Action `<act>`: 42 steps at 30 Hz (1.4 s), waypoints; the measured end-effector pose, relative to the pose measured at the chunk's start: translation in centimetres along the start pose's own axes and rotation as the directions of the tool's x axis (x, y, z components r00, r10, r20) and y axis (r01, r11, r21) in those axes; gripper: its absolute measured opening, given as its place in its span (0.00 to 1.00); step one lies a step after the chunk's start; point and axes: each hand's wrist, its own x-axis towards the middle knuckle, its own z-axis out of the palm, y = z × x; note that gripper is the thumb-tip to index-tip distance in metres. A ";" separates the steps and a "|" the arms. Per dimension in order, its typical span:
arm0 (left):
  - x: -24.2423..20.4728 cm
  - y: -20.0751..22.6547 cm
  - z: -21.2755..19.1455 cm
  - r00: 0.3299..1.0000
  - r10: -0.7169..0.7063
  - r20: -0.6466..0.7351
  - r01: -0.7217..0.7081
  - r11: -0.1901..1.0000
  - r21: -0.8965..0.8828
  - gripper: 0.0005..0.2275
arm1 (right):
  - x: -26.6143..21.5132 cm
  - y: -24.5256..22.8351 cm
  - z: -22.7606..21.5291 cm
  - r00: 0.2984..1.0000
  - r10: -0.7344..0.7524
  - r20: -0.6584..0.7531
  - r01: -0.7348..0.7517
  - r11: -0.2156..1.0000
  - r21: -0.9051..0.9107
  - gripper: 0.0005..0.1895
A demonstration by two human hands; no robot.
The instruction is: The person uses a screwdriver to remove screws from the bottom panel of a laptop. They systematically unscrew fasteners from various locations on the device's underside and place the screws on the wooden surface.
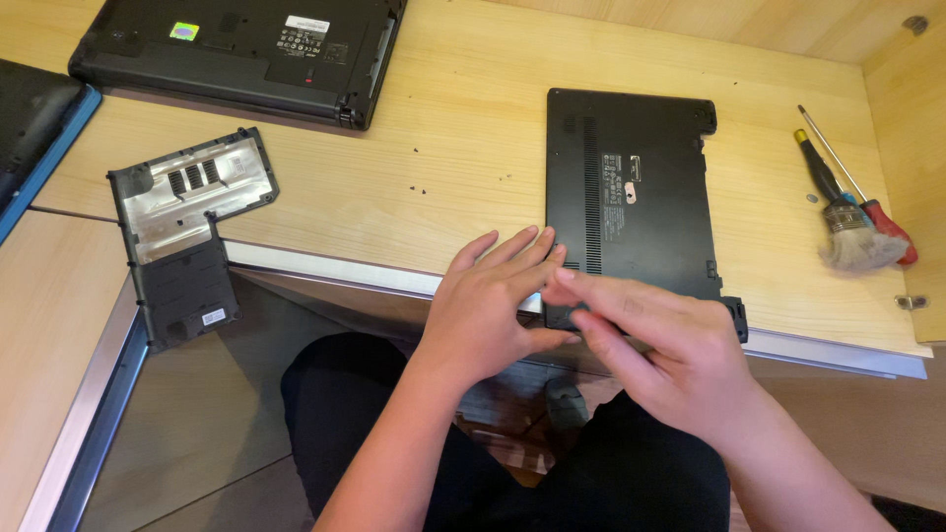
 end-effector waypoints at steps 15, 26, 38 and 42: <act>0.0 -0.1 0.2 1.000 0.005 -0.001 -0.005 0.999 0.034 0.39 | -0.1 -0.5 0.4 0.991 0.046 -0.125 -0.051 0.998 -0.039 0.10; -0.1 -0.2 0.3 1.000 0.020 -0.020 -0.019 0.999 0.029 0.40 | -0.1 -1.4 0.9 0.996 0.069 -0.049 -0.064 0.993 0.100 0.09; 0.5 0.4 -2.6 0.993 -0.020 0.118 0.021 1.000 -0.007 0.51 | -1.4 -0.4 1.1 0.886 0.341 -0.313 -0.392 0.913 -0.117 0.09; 2.1 -4.0 -6.3 0.930 -0.367 -0.007 0.331 0.846 -0.418 0.23 | -4.0 3.7 0.4 0.522 0.687 -0.505 -0.392 0.719 0.574 0.09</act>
